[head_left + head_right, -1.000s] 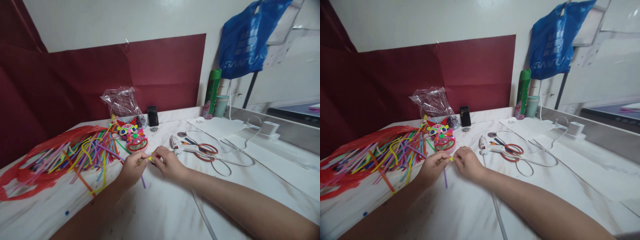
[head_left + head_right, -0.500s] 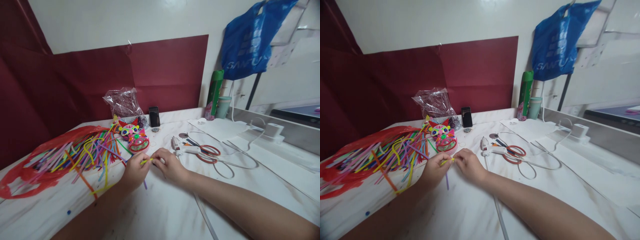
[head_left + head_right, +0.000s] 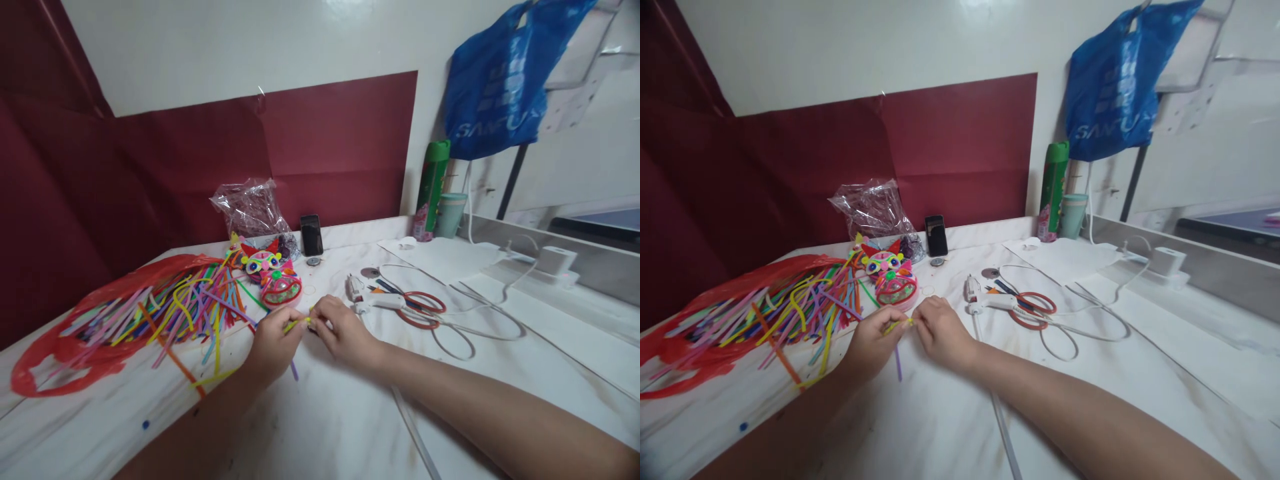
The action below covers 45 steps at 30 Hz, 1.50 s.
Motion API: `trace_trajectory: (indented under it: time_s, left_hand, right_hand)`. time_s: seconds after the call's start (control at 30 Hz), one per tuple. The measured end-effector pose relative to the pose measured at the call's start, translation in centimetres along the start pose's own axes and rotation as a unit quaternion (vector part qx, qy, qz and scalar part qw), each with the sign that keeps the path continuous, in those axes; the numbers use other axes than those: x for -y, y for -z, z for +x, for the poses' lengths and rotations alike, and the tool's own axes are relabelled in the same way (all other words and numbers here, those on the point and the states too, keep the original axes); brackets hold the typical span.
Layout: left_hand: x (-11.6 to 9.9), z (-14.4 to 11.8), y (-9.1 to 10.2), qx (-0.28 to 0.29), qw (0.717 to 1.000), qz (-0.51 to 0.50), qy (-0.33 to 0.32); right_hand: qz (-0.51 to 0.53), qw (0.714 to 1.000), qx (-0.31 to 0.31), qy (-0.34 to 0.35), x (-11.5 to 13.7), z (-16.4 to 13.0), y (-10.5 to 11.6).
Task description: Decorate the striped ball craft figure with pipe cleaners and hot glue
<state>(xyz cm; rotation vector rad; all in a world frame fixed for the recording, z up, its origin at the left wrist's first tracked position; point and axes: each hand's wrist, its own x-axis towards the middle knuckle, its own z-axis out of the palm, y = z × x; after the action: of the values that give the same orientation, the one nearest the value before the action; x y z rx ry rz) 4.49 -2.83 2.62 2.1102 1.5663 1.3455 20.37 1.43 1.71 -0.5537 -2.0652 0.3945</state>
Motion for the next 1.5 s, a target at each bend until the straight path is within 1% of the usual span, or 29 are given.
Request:
trace_trajectory:
  time_s: [0.03,0.1,0.17,0.23,0.33,0.4,0.47,0.5,0.6,0.67,0.77,0.83,0.87,0.93,1.03,1.13,1.23,1.33,1.37,1.43,1.5]
  left_hand:
    - [-0.2,0.0,0.0,-0.004,0.999,-0.036,0.026]
    - [-0.5,-0.1,-0.2,-0.013,0.993,-0.094,0.071]
    - [-0.7,-0.2,-0.4,-0.021,0.988,-0.116,0.096]
    - [-0.8,-0.4,-0.6,-0.033,0.990,-0.108,0.089]
    - [-0.9,-0.5,-0.7,-0.056,0.995,-0.065,0.053]
    - [-0.8,-0.4,-0.5,-0.060,0.997,-0.028,0.030]
    - [-0.6,-0.2,-0.3,-0.043,0.999,0.016,0.000]
    - [-0.4,-0.2,-0.1,-0.026,0.999,0.041,-0.020]
    - [0.3,0.0,0.2,0.029,0.989,0.112,-0.091]
    - [0.7,0.0,0.2,0.050,0.980,0.147,-0.125]
    - [1.0,0.0,0.3,0.077,0.971,0.171,-0.151]
    - [1.0,0.1,0.3,0.089,0.972,0.159,-0.148]
    - [0.9,0.1,0.4,0.090,0.975,0.148,-0.139]
    - [0.7,0.2,0.5,0.081,0.983,0.117,-0.115]
    - [0.1,0.3,0.8,0.059,0.993,0.059,-0.080]
    - [-0.5,0.3,0.8,0.039,0.999,-0.021,-0.026]
    - [-0.6,0.1,0.6,0.025,0.992,-0.119,0.043]
    - [-0.5,0.0,0.3,0.027,0.977,-0.191,0.092]
    - [-0.5,-0.1,0.2,0.027,0.975,-0.198,0.100]
    - [-0.6,-0.1,0.2,0.016,0.980,-0.175,0.099]
    - [-0.7,-0.2,0.2,-0.008,0.991,-0.114,0.064]
  right_hand:
    - [0.047,0.998,-0.007,-0.043,0.2,0.0,-0.1]
    - [0.123,0.985,-0.006,-0.120,0.5,0.0,-0.3]
    - [0.161,0.973,-0.003,-0.164,0.6,-0.1,-0.5]
    - [0.167,0.970,-0.011,-0.176,0.7,-0.2,-0.7]
    - [0.156,0.973,-0.019,-0.169,0.7,-0.3,-0.8]
    - [0.149,0.975,-0.012,-0.163,0.6,-0.3,-0.9]
    - [0.129,0.981,0.004,-0.146,0.2,-0.3,-0.8]
    - [0.110,0.986,0.015,-0.126,0.0,-0.3,-0.8]
    - [0.023,0.998,0.046,-0.032,-0.8,-0.2,-0.6]
    - [-0.043,0.996,0.070,0.028,-1.2,-0.2,-0.4]
    - [-0.111,0.985,0.096,0.093,-1.5,-0.1,-0.1]
    - [-0.122,0.981,0.096,0.118,-1.5,-0.1,-0.1]
    - [-0.118,0.981,0.091,0.121,-1.5,-0.1,-0.1]
    - [-0.092,0.988,0.070,0.106,-1.3,-0.1,-0.1]
    - [-0.024,0.997,0.037,0.070,-0.6,0.0,0.0]
    - [0.048,0.998,0.017,0.029,0.2,0.2,0.4]
    - [0.111,0.993,0.003,-0.036,0.6,0.3,0.6]
    - [0.157,0.982,0.001,-0.101,0.7,0.4,0.4]
    - [0.169,0.978,0.001,-0.118,0.6,0.4,0.3]
    - [0.189,0.971,0.001,-0.145,0.6,0.3,0.1]
    - [0.203,0.966,-0.003,-0.161,0.5,0.2,-0.2]
